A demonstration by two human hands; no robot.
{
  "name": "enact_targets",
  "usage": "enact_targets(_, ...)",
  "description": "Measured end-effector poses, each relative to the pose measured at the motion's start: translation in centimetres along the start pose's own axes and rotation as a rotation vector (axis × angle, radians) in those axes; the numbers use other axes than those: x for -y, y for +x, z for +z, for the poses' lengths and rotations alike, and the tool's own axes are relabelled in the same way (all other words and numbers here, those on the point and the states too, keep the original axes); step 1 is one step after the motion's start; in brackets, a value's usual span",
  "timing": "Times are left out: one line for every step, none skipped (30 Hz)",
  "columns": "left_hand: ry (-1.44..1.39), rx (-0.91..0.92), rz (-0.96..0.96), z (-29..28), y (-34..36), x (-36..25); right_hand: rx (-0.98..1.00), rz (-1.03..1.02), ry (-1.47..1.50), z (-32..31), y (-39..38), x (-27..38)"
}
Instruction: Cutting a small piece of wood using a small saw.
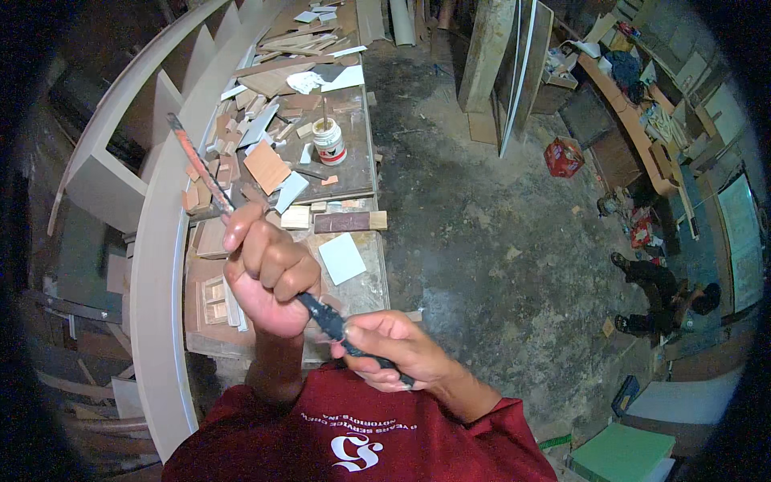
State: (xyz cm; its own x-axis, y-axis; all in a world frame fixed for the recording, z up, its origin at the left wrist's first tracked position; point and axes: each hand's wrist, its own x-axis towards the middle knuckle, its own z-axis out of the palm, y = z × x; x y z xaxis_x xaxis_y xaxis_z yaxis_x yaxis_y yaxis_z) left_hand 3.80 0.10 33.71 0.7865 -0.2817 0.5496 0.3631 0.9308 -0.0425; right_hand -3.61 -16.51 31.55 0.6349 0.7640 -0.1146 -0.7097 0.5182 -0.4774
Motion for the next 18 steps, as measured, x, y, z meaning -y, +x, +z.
enact_targets(-0.007, 0.012, -0.014, 0.2, 0.1, 0.2, -0.006, 0.043, -0.022, 0.1, 0.3, -0.3)
enact_targets(-0.008, 0.012, -0.012, 0.4, 0.1, 0.3, -0.011, 0.087, -0.049, 0.2, 0.6, -0.3)
enact_targets(-0.017, 0.023, -0.007, 0.7, 0.1, 0.4, 0.009, 0.062, -0.053, 0.3, 0.5, -0.2)
enact_targets(-0.026, 0.035, -0.003, 0.9, 0.0, 0.5, 0.01, 0.065, -0.054, 0.3, 0.5, -0.3)
enact_targets(-0.024, 0.035, 0.001, 1.2, -0.1, 0.5, 0.031, 0.054, -0.091, 0.3, 0.5, -0.5)
enact_targets(0.015, 0.055, -0.021, 1.5, -0.2, 0.6, 0.053, 0.042, -0.127, 0.3, 0.4, -0.7)
enact_targets(0.054, 0.075, -0.044, 1.8, -0.2, 0.6, 0.054, 0.038, -0.118, 0.5, 0.5, -0.8)
enact_targets(0.05, 0.076, -0.045, 2.0, -0.2, 0.8, 0.051, 0.036, -0.119, 0.4, 0.3, -0.7)
enact_targets(0.074, 0.074, -0.01, 2.3, -0.2, 1.0, 0.067, 0.01, -0.127, 0.2, 0.1, -0.6)
enact_targets(0.097, 0.073, 0.024, 2.5, -0.2, 1.2, 0.082, -0.016, -0.134, 0.1, -0.1, -0.5)
enact_targets(0.102, 0.072, 0.027, 2.8, -0.3, 1.3, 0.089, -0.025, -0.168, 0.1, 0.0, -0.5)
enact_targets(0.133, 0.074, 0.038, 3.1, -0.3, 1.5, 0.094, -0.022, -0.167, 0.2, -0.1, -0.4)
enact_targets(0.163, 0.076, 0.048, 3.2, -0.4, 1.5, 0.082, -0.023, -0.209, 0.4, -0.2, -0.2)
enact_targets(0.161, 0.076, 0.045, 3.1, -0.4, 1.5, 0.063, -0.028, -0.253, 0.6, -0.4, 0.0)
enact_targets(0.147, 0.084, 0.026, 2.9, -0.5, 1.5, 0.06, -0.031, -0.252, 0.7, -0.4, 0.1)
enact_targets(0.132, 0.093, 0.006, 2.8, -0.6, 1.4, 0.056, -0.003, -0.268, 0.7, -0.5, 0.3)
enact_targets(0.133, 0.091, 0.005, 2.9, -0.6, 1.5, 0.057, 0.025, -0.282, 0.7, -0.4, 0.4)
enact_targets(0.143, 0.079, 0.002, 3.1, -0.7, 1.6, 0.057, 0.024, -0.279, 0.7, -0.4, 0.4)
